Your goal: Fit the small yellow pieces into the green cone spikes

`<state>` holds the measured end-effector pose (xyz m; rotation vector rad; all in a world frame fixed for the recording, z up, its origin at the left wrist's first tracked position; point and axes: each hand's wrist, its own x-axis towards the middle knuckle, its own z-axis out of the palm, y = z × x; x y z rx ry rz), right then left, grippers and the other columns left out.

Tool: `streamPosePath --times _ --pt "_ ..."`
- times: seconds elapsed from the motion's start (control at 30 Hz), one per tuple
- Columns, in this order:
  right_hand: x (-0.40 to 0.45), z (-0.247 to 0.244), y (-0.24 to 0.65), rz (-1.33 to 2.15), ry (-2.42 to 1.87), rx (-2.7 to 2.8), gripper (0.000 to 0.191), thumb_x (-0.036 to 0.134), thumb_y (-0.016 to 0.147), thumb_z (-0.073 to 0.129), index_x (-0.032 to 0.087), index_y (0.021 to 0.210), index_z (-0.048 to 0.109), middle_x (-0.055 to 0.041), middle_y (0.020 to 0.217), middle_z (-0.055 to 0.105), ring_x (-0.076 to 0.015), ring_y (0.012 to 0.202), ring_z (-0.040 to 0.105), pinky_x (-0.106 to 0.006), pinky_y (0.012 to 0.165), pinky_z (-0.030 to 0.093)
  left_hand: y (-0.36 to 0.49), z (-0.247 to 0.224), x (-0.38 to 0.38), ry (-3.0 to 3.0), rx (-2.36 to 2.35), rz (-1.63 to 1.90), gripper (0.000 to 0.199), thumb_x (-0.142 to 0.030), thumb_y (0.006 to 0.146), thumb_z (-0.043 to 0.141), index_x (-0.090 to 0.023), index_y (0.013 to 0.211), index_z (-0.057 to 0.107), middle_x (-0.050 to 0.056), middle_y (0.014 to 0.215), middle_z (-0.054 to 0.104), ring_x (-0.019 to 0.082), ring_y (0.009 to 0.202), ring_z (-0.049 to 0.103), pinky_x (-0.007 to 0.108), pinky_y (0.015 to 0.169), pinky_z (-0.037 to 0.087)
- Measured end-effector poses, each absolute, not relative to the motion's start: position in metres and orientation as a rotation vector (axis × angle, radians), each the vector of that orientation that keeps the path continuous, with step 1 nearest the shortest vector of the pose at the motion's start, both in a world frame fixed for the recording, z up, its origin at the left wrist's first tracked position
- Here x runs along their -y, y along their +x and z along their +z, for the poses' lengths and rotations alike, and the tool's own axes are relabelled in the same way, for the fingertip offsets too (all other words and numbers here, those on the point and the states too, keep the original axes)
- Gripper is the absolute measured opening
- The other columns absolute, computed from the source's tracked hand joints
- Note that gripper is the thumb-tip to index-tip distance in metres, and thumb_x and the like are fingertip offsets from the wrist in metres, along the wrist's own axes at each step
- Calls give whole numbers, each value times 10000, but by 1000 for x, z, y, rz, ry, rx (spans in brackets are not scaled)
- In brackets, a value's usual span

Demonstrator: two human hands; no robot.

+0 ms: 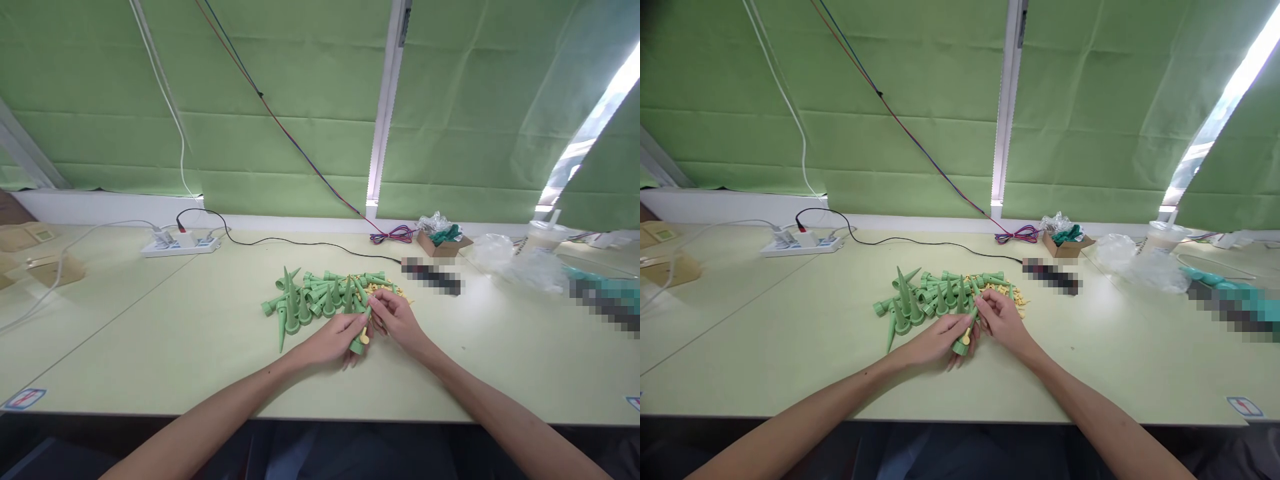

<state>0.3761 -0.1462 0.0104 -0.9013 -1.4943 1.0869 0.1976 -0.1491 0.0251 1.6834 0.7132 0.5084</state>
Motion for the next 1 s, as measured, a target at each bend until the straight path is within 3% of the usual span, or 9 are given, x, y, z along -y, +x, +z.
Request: streamPosePath --times 0.13,0.27,0.53,0.77,1.0 --pt "145 14 379 1076 -911 1448 376 540 885 577 218 723 469 80 467 405 -85 354 363 -232 367 300 198 25 150 2190 -820 685 451 -432 1009 328 -168 657 428 -27 570 436 107 541 405 258 582 330" --pt "143 16 385 948 -948 1441 348 502 895 578 214 725 485 70 486 396 -91 389 375 -230 378 311 198 23 147 2427 -829 772 372 -315 1005 351 -168 673 431 -16 641 447 115 594 390 260 605 301" --pt "137 35 404 370 -1078 1528 297 436 902 577 188 739 553 26 576 473 -103 475 417 -237 444 337 195 21 150 2666 -721 664 360 -254 995 370 -163 670 494 16 647 524 126 585 443 264 578 298" --pt "83 73 390 43 -1142 1580 299 381 881 538 200 647 494 32 540 470 -108 485 399 -250 547 371 195 17 150 2727 -677 589 387 -269 997 366 -168 640 478 11 611 502 121 547 419 272 559 293" --pt "-4 56 365 79 -1304 1719 224 261 842 520 182 636 554 -14 584 598 -145 569 512 -266 641 379 194 15 149 2741 -703 588 393 -251 988 368 -169 616 465 9 591 486 122 534 411 280 544 274"
